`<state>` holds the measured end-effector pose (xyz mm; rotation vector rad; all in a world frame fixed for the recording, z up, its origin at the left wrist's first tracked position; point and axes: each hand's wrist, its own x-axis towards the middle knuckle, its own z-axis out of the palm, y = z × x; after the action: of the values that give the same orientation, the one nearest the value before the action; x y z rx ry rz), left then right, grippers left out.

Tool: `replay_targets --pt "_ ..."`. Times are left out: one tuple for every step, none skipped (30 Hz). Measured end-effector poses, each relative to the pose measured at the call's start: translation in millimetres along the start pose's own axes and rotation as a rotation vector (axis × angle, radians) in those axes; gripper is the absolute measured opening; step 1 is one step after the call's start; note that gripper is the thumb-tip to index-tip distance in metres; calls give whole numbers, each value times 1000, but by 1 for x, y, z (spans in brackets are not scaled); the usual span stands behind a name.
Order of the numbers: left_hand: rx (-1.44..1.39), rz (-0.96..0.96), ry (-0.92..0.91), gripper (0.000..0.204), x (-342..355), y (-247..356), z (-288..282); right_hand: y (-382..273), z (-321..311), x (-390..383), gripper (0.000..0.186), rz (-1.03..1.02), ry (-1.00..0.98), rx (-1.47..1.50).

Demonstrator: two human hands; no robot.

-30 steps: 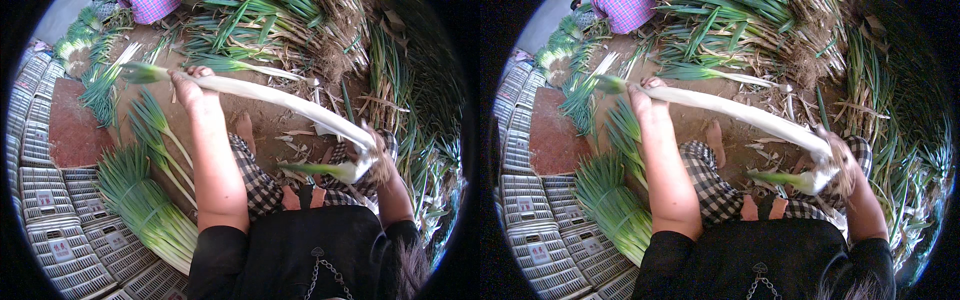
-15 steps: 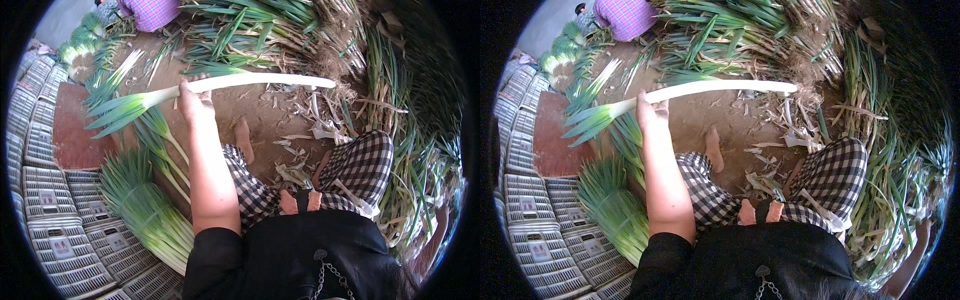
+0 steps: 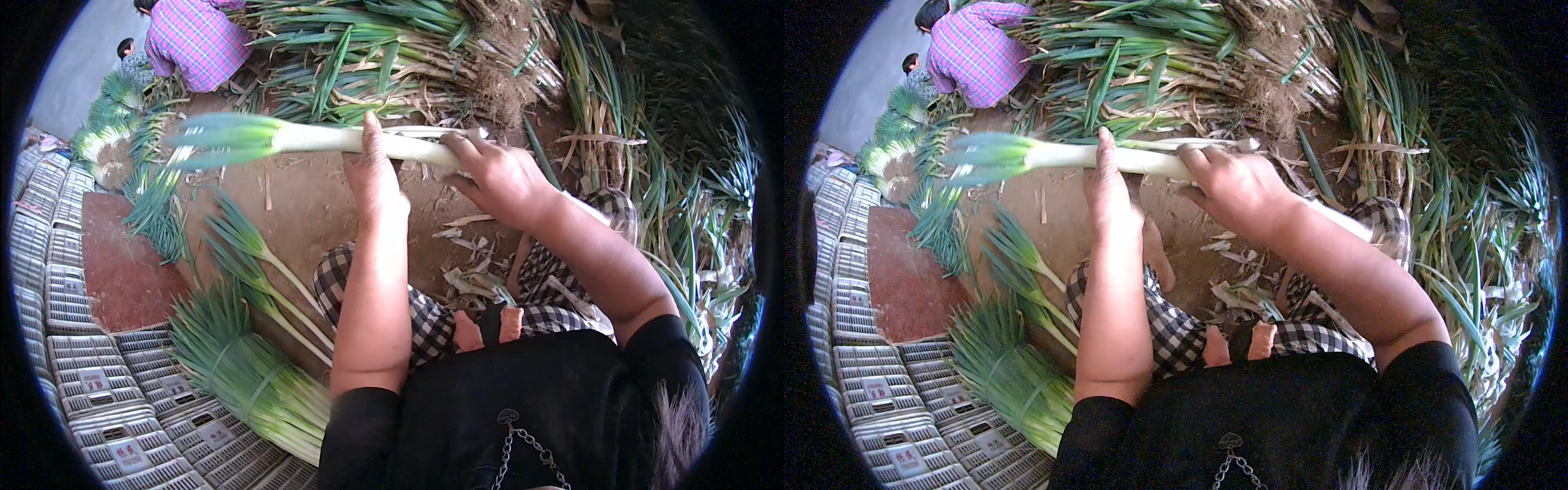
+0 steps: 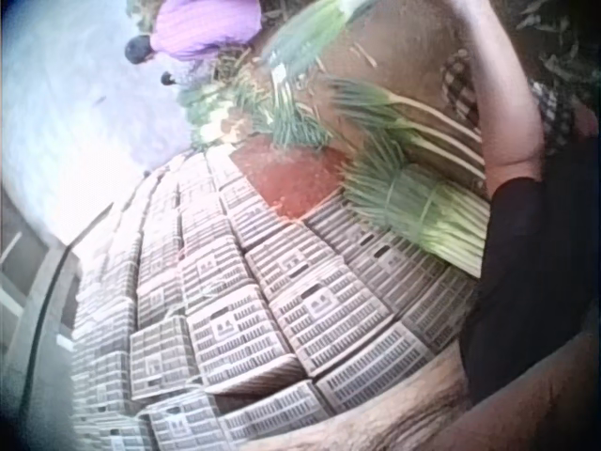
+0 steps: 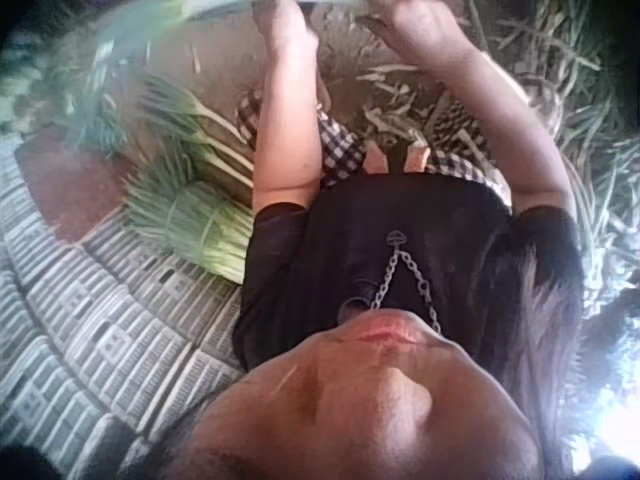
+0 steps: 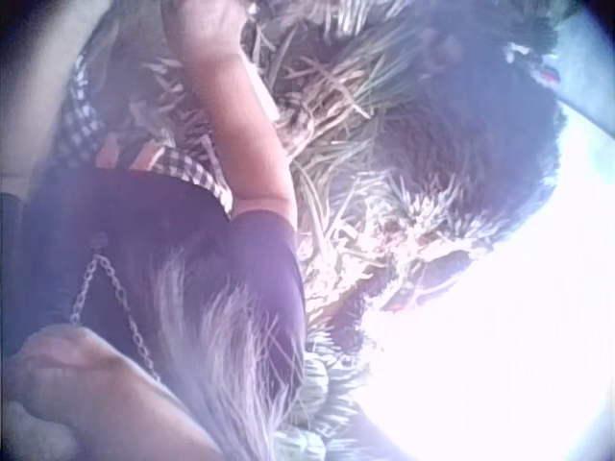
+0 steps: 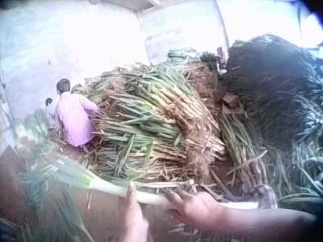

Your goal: The person sits on the floor and peels the outer layers off long green vegetables, likely leeks or scallions, by hand. They remove the roots and dry leaves, then place the cleaned vegetables into a pile nearby.

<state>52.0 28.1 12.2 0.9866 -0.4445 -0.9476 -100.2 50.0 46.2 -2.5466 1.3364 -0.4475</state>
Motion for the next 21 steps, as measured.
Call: replay_targets --pt "-39 -29 -44 42 2 1 -4 -2 3 8 44 -22 -68 16" --pt "-81 -54 -77 40 2 6 -10 -9 4 10 44 -6 -124 85" --pt "-77 -61 -110 38 -1 12 -10 -12 5 11 43 21 -184 146" --pt "-75 -68 -143 36 -7 20 -8 -13 7 12 42 49 -243 206" --pt "-128 -91 -206 35 -10 26 -7 -8 11 11 40 -17 -230 311" --pt "-112 -99 -238 34 -9 29 -9 -6 13 10 37 -39 -217 428" --pt "-97 -108 -271 34 -7 31 -12 -5 13 9 35 -58 -203 545" --pt "-79 -116 -309 34 -7 34 -12 -5 13 7 34 -75 -182 663" --pt "-97 -90 -322 31 -8 36 -11 -4 19 4 36 -97 -144 739" --pt "-105 -92 -348 31 -9 37 -11 1 21 3 37 5 -240 840" --pt "-107 -88 -372 30 -10 40 -12 6 21 3 38 102 -335 945" --pt "-110 -86 -397 30 -10 43 -13 7 21 3 40 202 -430 1048" --pt "-121 -103 -416 29 -10 43 -14 3 20 3 41 246 -374 1131" --pt "-97 -97 -418 28 -9 43 -14 3 20 5 40 287 -396 1123" --pt "-74 -91 -421 28 -10 42 -13 5 21 7 40 330 -416 1115" --pt "-52 -86 -425 28 -10 41 -12 7 20 9 39 373 -435 1105" --pt "-60 -93 -412 28 -9 41 -12 7 18 11 38 439 -471 1127" --pt "-68 -100 -401 29 -8 40 -12 7 18 11 38 438 -423 1109" --pt "-76 -109 -389 29 -8 38 -12 8 19 10 38 438 -374 1091" --pt "-56 -93 -374 29 -7 37 -11 10 21 8 38 438 -327 1072" --pt "-37 -77 -360 30 -7 36 -10 17 26 4 37 302 -190 931"
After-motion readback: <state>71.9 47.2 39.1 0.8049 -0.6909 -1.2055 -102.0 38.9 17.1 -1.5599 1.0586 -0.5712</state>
